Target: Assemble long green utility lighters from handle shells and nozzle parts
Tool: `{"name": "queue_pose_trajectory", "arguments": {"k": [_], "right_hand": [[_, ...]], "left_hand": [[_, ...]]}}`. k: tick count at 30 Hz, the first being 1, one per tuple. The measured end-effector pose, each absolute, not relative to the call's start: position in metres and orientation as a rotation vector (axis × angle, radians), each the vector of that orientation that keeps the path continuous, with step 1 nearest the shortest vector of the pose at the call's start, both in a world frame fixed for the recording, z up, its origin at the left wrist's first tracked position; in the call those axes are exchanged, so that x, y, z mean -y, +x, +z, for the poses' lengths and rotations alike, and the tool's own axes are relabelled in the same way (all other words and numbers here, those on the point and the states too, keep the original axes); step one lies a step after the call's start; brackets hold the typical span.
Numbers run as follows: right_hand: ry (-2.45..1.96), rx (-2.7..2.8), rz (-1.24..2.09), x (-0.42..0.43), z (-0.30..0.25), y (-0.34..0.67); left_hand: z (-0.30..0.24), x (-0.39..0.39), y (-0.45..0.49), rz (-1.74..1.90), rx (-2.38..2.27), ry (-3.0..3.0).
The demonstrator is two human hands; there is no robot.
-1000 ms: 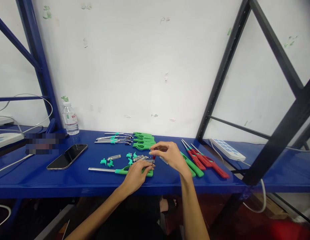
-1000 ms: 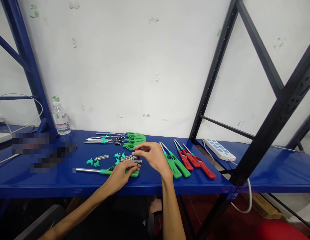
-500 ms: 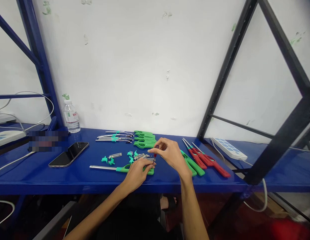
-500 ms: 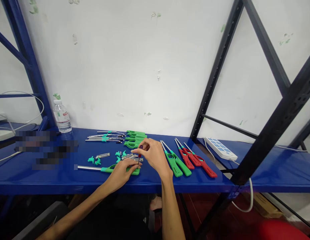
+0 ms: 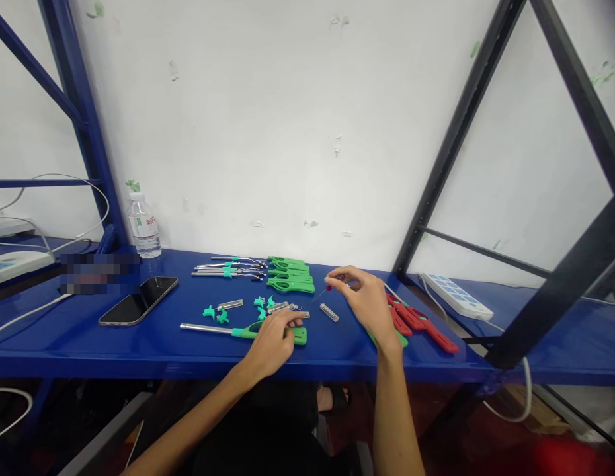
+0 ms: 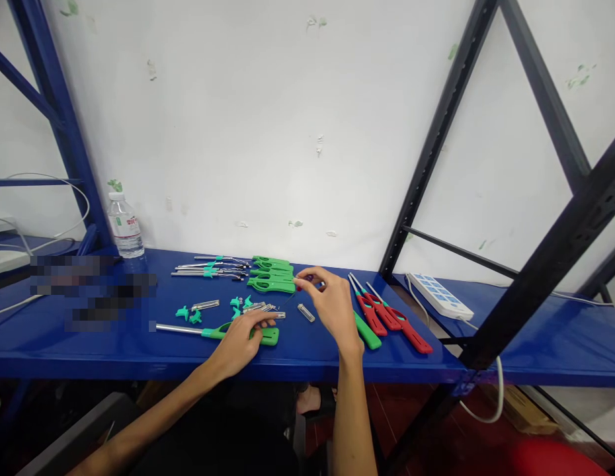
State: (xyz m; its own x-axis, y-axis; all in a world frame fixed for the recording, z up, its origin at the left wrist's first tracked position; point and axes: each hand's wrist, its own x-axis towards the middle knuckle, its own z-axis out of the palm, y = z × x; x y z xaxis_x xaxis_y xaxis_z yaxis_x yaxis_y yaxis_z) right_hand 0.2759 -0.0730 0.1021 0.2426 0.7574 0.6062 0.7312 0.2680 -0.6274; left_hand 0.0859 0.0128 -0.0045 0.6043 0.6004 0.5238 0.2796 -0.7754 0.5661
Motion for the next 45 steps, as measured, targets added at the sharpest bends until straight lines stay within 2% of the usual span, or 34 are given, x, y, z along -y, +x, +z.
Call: {"name": "queue_pose_trajectory", "arguments": {"k": [16, 26, 35, 40, 45], "right_hand": [[-2.107, 1.565, 0.044, 0.050, 0.059, 0.285], [-2.137, 1.449, -0.107, 0.053, 0.070, 0.279], [-1.994, 1.028, -0.316, 0.091, 0.102, 0.305], [-1.911, 0.931, -0.374, 0.101, 0.107, 0.311], [-1.928, 0.898, -0.409, 0.107, 0.108, 0.321]], "left_hand": [[0.001, 0.003, 0.080, 0.838, -0.690, 2.704], [0.001, 0.002, 0.078, 0.745, -0.654, 2.842], [0.054, -0.005, 0.084, 0.542, -0.149, 3.204], [0.079, -0.004, 0.129, 0.432, 0.183, 3.323], [0.078, 0.006, 0.185, 0.338, 0.483, 3.341]]}}
